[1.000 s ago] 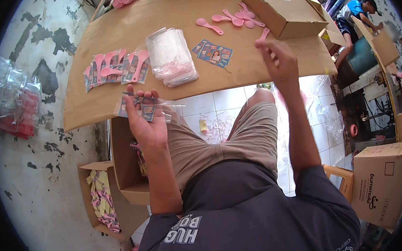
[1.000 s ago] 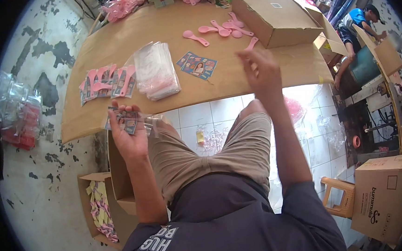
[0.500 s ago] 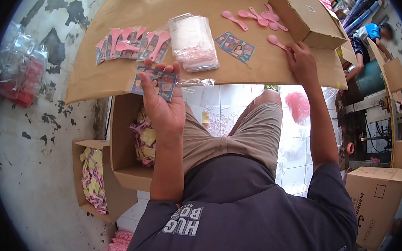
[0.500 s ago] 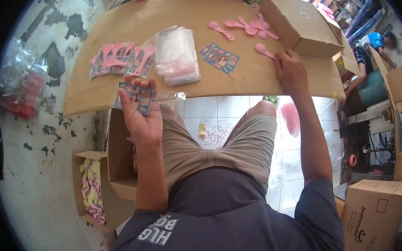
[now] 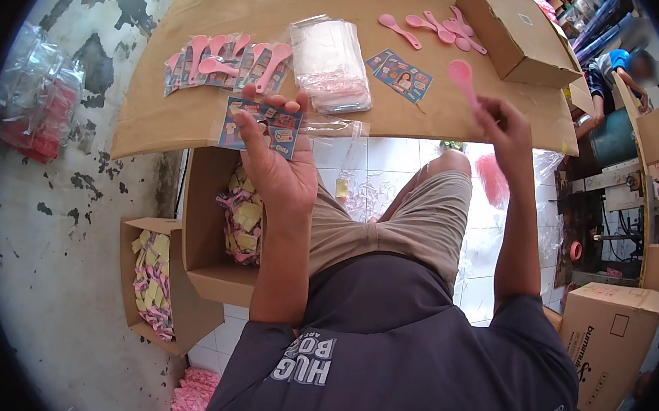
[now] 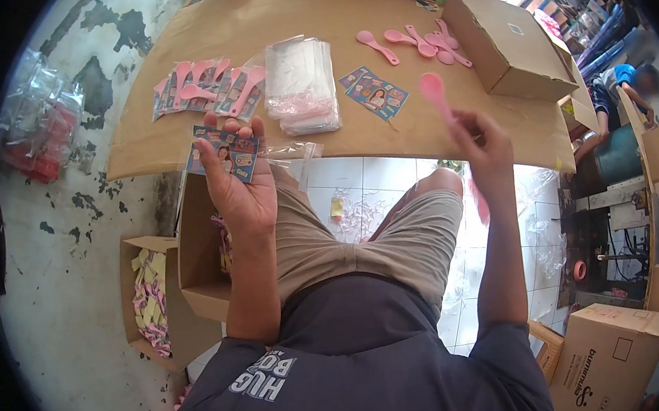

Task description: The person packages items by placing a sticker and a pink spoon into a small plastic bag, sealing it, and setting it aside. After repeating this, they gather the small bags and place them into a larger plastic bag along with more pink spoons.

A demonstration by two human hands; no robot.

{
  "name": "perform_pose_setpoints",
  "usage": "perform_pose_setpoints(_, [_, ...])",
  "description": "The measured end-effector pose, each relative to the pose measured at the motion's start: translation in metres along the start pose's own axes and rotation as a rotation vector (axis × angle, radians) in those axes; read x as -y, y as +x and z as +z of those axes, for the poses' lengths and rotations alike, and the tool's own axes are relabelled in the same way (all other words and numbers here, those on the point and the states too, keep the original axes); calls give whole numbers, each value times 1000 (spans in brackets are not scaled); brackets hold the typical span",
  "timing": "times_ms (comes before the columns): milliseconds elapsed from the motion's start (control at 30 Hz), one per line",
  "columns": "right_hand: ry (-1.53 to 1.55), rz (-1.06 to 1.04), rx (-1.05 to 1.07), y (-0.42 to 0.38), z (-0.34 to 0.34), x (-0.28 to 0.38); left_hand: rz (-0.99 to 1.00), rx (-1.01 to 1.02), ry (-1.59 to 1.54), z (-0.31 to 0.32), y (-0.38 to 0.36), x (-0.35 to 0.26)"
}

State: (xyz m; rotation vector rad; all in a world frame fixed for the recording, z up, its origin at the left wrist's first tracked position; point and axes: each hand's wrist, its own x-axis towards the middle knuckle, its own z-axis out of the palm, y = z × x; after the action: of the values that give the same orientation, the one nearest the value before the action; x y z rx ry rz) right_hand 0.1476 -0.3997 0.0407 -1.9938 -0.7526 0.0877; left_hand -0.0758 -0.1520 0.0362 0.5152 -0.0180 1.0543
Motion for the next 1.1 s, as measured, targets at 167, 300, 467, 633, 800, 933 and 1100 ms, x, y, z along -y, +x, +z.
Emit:
perform_pose_setpoints(167, [551,161,434,-61,27,38,-11,46,40,8,0,10])
perform_pose_setpoints(300, [676,177,526,-79,41,58,-77,87,107,20,-6,25])
perform_pose_setpoints(467, [694,123,492,-81,49,57,-201,133,113,24,-15,42])
perform_pose_setpoints(633, [807,109,466,-83,51,55,-310,130,43,28,-24,50])
perform_pose_setpoints(800, [854,51,286,-84,72,59,-450,85,-9,29,-40,56])
perform_pose_setpoints(933, [767,-17,103,-85,89,60,-585,63,-93,29,-44,52])
perform_pose_setpoints(1100, [456,-154,-55,-88,90,72,-613,102,-48,21,-42,45])
